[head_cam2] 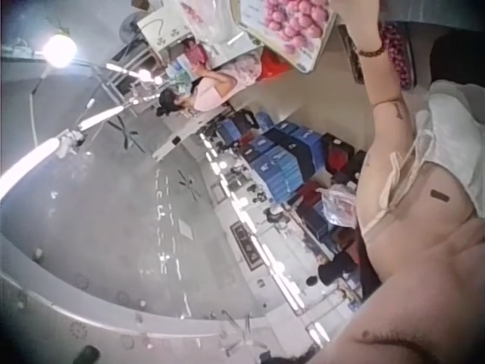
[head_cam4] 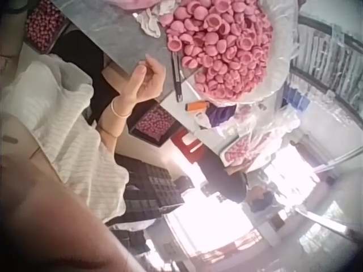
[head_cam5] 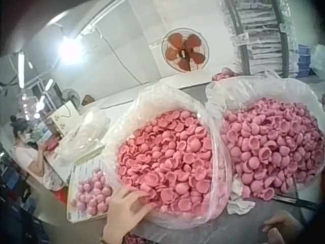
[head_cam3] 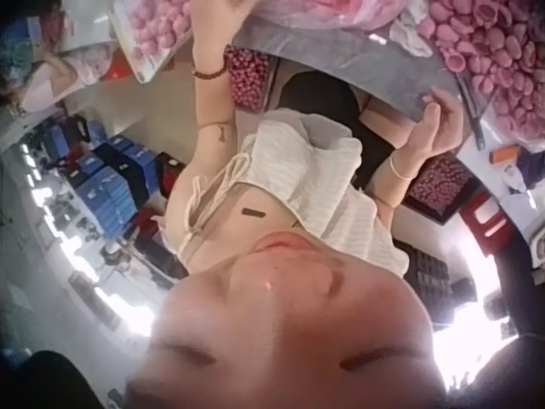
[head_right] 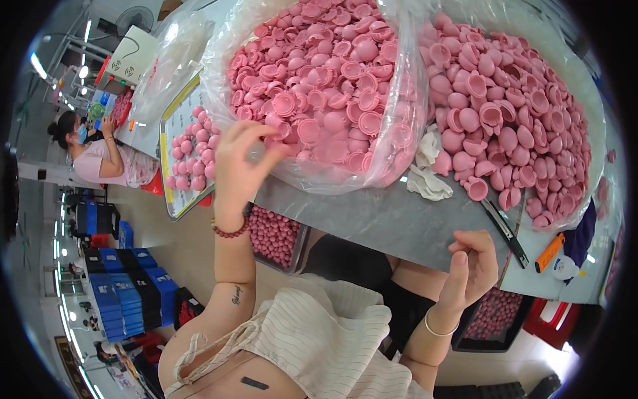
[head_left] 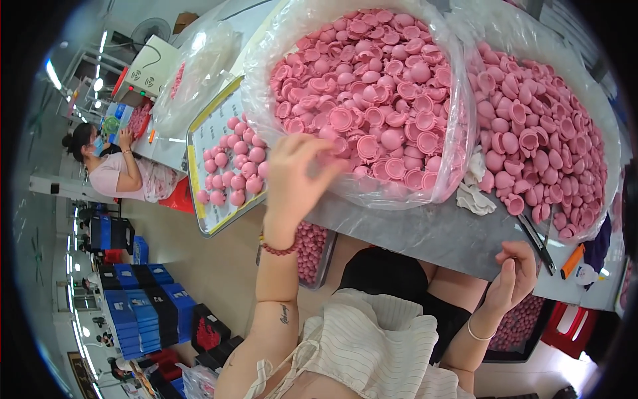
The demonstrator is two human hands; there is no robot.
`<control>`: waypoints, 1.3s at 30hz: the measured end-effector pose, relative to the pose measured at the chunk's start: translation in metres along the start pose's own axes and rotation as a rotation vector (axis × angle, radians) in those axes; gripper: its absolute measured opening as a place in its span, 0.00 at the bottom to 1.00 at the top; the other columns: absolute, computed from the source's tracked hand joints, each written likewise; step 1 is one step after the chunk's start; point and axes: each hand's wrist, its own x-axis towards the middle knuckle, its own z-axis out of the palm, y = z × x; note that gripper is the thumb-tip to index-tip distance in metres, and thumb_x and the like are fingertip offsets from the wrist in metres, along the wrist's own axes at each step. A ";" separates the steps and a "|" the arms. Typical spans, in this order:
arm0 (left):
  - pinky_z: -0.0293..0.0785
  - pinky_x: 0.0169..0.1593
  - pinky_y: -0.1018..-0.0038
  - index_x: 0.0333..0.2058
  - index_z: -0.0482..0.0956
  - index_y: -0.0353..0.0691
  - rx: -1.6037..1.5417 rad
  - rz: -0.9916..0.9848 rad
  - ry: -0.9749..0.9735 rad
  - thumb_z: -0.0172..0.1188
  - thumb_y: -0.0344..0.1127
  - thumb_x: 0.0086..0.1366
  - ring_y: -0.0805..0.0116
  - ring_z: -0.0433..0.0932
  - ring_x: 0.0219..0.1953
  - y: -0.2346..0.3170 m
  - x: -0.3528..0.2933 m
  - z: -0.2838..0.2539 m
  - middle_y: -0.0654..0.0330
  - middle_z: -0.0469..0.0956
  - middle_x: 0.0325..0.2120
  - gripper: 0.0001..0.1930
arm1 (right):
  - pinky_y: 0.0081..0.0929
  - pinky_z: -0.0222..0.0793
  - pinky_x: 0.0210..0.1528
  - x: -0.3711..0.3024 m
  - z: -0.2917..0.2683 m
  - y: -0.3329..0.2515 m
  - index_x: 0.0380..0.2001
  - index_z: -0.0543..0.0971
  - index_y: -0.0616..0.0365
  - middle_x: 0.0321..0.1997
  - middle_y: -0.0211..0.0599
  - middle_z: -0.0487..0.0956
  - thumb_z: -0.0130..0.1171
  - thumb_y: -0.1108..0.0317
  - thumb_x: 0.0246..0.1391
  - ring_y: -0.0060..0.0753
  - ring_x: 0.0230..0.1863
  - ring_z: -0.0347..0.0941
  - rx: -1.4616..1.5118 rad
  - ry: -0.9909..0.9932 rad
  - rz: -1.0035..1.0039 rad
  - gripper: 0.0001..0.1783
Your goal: Assembling two pink plastic halves together using glue to form a sphere.
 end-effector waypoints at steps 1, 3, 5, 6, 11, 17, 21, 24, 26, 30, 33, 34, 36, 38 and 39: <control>0.66 0.41 0.70 0.28 0.75 0.37 -0.007 -0.012 -0.039 0.62 0.31 0.47 0.60 0.72 0.35 0.002 0.001 0.007 0.57 0.74 0.31 0.09 | 0.16 0.52 0.27 0.000 0.000 -0.001 0.28 0.72 0.70 0.23 0.34 0.67 0.52 0.62 0.49 0.21 0.25 0.60 0.008 0.015 -0.003 0.16; 0.66 0.40 0.71 0.28 0.75 0.37 -0.008 -0.031 -0.068 0.64 0.31 0.46 0.61 0.72 0.34 0.003 0.002 0.010 0.58 0.74 0.30 0.09 | 0.16 0.52 0.27 0.001 0.003 -0.002 0.28 0.72 0.69 0.23 0.34 0.67 0.52 0.62 0.49 0.21 0.25 0.60 0.013 0.015 -0.013 0.16; 0.68 0.38 0.72 0.28 0.75 0.37 -0.064 -0.108 0.020 0.62 0.31 0.47 0.63 0.73 0.33 0.003 0.004 0.007 0.57 0.74 0.29 0.08 | 0.16 0.52 0.27 0.001 0.005 -0.002 0.28 0.72 0.69 0.23 0.34 0.67 0.52 0.63 0.49 0.21 0.24 0.60 0.019 0.014 -0.025 0.15; 0.68 0.38 0.72 0.28 0.75 0.37 -0.056 -0.111 0.035 0.62 0.31 0.47 0.63 0.73 0.33 0.008 0.006 0.008 0.57 0.74 0.29 0.08 | 0.16 0.52 0.26 0.001 0.004 -0.003 0.28 0.72 0.69 0.23 0.34 0.67 0.51 0.62 0.49 0.21 0.24 0.60 -0.003 0.022 -0.025 0.15; 0.70 0.35 0.74 0.27 0.75 0.36 -0.895 -0.043 -0.071 0.59 0.31 0.52 0.65 0.74 0.31 0.066 -0.003 0.010 0.58 0.75 0.28 0.06 | 0.15 0.54 0.29 -0.006 -0.005 0.001 0.31 0.72 0.70 0.28 0.36 0.70 0.48 0.64 0.51 0.20 0.26 0.61 -0.057 0.014 -0.036 0.15; 0.71 0.32 0.76 0.30 0.75 0.34 -1.230 -0.013 -0.444 0.58 0.31 0.55 0.65 0.76 0.28 0.138 -0.043 0.037 0.57 0.76 0.27 0.07 | 0.17 0.60 0.37 -0.014 0.001 0.001 0.37 0.71 0.71 0.34 0.37 0.71 0.52 0.56 0.53 0.24 0.32 0.65 -0.076 -0.237 -0.124 0.23; 0.73 0.37 0.78 0.37 0.73 0.32 -1.574 -0.272 -0.609 0.58 0.30 0.56 0.72 0.76 0.32 0.156 -0.044 0.051 0.58 0.76 0.30 0.10 | 0.20 0.62 0.38 -0.020 -0.005 0.004 0.36 0.73 0.70 0.32 0.35 0.72 0.55 0.63 0.52 0.27 0.33 0.67 -0.194 -0.099 -0.163 0.17; 0.73 0.41 0.78 0.43 0.70 0.31 -1.652 -0.255 -0.657 0.58 0.28 0.55 0.74 0.74 0.36 0.164 -0.038 0.059 0.58 0.74 0.35 0.16 | 0.21 0.64 0.37 -0.019 -0.009 -0.003 0.33 0.75 0.68 0.29 0.37 0.73 0.56 0.62 0.51 0.29 0.31 0.68 -0.440 -0.023 -0.237 0.16; 0.71 0.44 0.77 0.47 0.69 0.32 -1.641 -0.213 -0.677 0.58 0.27 0.54 0.74 0.72 0.40 0.160 -0.034 0.064 0.57 0.73 0.39 0.20 | 0.24 0.64 0.28 -0.010 0.001 -0.009 0.28 0.78 0.62 0.23 0.37 0.73 0.60 0.64 0.45 0.33 0.24 0.67 -0.508 -0.018 -0.309 0.11; 0.70 0.44 0.77 0.49 0.67 0.32 -1.701 -0.468 -0.690 0.55 0.26 0.57 0.74 0.72 0.42 0.143 -0.038 0.055 0.57 0.74 0.40 0.19 | 0.25 0.60 0.24 0.000 0.017 -0.013 0.28 0.75 0.62 0.20 0.38 0.69 0.56 0.72 0.42 0.35 0.22 0.65 -0.347 -0.158 -0.353 0.07; 0.72 0.44 0.75 0.51 0.63 0.34 -1.800 -0.435 -0.637 0.57 0.25 0.55 0.69 0.73 0.43 0.143 -0.035 0.073 0.51 0.72 0.44 0.24 | 0.23 0.59 0.28 -0.003 -0.019 -0.012 0.26 0.71 0.66 0.22 0.38 0.69 0.53 0.71 0.42 0.31 0.26 0.64 -0.418 0.184 -0.358 0.08; 0.73 0.43 0.75 0.52 0.60 0.36 -1.853 -0.513 -0.588 0.59 0.25 0.54 0.68 0.74 0.42 0.149 -0.033 0.071 0.47 0.72 0.43 0.27 | 0.22 0.58 0.30 -0.005 -0.037 -0.010 0.26 0.70 0.67 0.24 0.37 0.69 0.52 0.72 0.43 0.29 0.27 0.63 -0.502 0.350 -0.399 0.08; 0.74 0.42 0.77 0.51 0.60 0.35 -1.863 -0.497 -0.600 0.59 0.25 0.53 0.71 0.74 0.40 0.146 -0.039 0.076 0.45 0.72 0.43 0.26 | 0.17 0.57 0.32 -0.003 -0.076 0.000 0.30 0.72 0.64 0.29 0.34 0.69 0.54 0.72 0.44 0.26 0.29 0.61 -0.387 0.871 -0.322 0.09; 0.74 0.43 0.77 0.49 0.62 0.33 -1.928 -0.364 -0.631 0.60 0.25 0.53 0.71 0.75 0.39 0.139 -0.040 0.082 0.44 0.70 0.44 0.24 | 0.20 0.59 0.33 0.015 -0.109 0.004 0.34 0.72 0.65 0.32 0.34 0.69 0.57 0.70 0.45 0.26 0.31 0.60 -0.531 1.025 -0.410 0.13; 0.74 0.43 0.77 0.49 0.62 0.33 -1.933 -0.374 -0.632 0.60 0.25 0.53 0.71 0.75 0.39 0.138 -0.041 0.085 0.44 0.70 0.44 0.24 | 0.20 0.61 0.34 0.018 -0.126 0.013 0.36 0.72 0.65 0.33 0.35 0.70 0.59 0.68 0.44 0.26 0.33 0.63 -0.610 1.092 -0.398 0.15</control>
